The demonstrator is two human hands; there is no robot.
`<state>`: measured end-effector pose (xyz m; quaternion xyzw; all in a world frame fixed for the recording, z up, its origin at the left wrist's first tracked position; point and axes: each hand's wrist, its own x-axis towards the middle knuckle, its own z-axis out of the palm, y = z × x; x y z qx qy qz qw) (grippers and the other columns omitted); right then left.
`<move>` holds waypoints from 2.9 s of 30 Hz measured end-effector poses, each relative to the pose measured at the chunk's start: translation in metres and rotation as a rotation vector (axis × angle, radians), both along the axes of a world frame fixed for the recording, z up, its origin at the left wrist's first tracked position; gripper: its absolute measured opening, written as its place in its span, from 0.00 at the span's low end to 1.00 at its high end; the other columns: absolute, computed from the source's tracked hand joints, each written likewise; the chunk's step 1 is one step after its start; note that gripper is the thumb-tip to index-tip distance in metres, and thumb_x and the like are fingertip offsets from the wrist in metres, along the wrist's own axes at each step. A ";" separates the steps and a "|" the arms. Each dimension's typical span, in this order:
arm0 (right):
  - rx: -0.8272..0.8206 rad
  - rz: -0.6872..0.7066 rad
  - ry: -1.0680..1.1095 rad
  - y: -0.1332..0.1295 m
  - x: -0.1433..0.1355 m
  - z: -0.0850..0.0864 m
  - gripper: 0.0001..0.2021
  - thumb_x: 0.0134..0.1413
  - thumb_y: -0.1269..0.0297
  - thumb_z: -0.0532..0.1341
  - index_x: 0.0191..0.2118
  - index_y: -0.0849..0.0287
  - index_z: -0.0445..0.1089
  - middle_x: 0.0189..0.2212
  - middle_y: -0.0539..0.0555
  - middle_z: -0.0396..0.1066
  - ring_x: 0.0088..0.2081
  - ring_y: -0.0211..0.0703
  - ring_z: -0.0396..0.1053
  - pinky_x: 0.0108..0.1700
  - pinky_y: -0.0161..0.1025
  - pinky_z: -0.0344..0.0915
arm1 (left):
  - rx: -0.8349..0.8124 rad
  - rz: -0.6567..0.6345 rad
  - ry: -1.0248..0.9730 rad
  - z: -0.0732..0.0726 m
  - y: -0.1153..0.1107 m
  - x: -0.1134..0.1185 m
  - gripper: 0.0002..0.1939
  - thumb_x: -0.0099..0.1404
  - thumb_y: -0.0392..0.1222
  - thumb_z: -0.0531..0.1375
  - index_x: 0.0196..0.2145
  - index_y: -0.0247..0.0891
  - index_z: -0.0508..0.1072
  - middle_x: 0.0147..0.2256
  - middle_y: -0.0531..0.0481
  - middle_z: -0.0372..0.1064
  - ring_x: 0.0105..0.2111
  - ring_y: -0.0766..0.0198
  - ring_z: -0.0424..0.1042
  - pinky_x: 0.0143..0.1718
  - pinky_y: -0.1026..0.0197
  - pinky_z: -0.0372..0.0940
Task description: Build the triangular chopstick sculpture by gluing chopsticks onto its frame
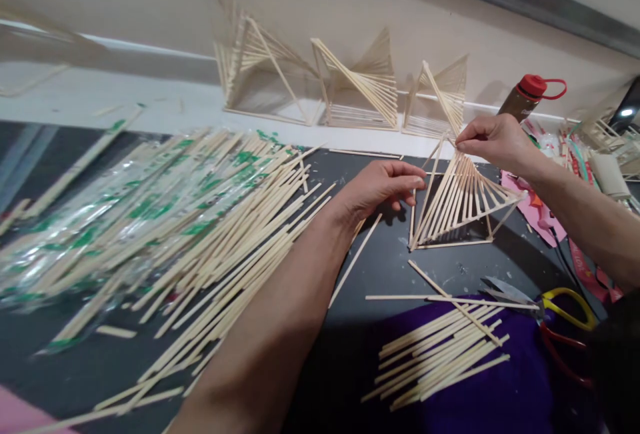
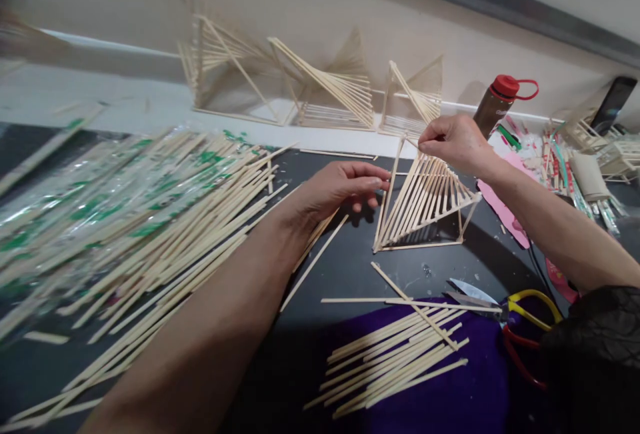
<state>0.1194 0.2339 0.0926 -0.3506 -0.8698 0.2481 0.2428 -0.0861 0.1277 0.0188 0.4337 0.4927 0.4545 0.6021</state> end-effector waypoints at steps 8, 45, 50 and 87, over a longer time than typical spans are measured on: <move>-0.010 -0.038 -0.015 -0.007 -0.002 0.004 0.05 0.46 0.66 0.64 0.26 0.63 0.74 0.21 0.50 0.68 0.25 0.34 0.62 0.30 0.35 0.56 | -0.021 -0.135 0.056 0.003 -0.001 0.010 0.16 0.49 0.42 0.69 0.36 0.32 0.77 0.26 0.49 0.73 0.19 0.70 0.69 0.14 0.70 0.57; 0.412 0.114 0.067 -0.007 -0.017 0.005 0.04 0.52 0.70 0.61 0.29 0.61 0.73 0.26 0.51 0.68 0.28 0.34 0.62 0.33 0.36 0.59 | -0.035 -0.153 -0.008 -0.002 0.000 0.011 0.11 0.49 0.42 0.69 0.28 0.31 0.76 0.26 0.47 0.76 0.19 0.70 0.70 0.14 0.72 0.60; 0.198 0.106 0.147 -0.004 -0.017 0.003 0.04 0.50 0.68 0.62 0.28 0.62 0.72 0.23 0.49 0.68 0.26 0.33 0.63 0.30 0.35 0.59 | -0.032 -0.167 -0.015 -0.009 0.002 0.011 0.13 0.48 0.44 0.70 0.28 0.32 0.76 0.25 0.46 0.76 0.18 0.71 0.69 0.14 0.72 0.60; -0.211 0.139 0.201 0.005 -0.016 -0.005 0.10 0.53 0.60 0.63 0.37 0.57 0.80 0.24 0.49 0.69 0.26 0.32 0.60 0.26 0.32 0.58 | -0.069 -0.235 -0.074 -0.008 0.001 0.008 0.10 0.48 0.39 0.70 0.29 0.32 0.78 0.26 0.47 0.76 0.19 0.69 0.71 0.14 0.73 0.60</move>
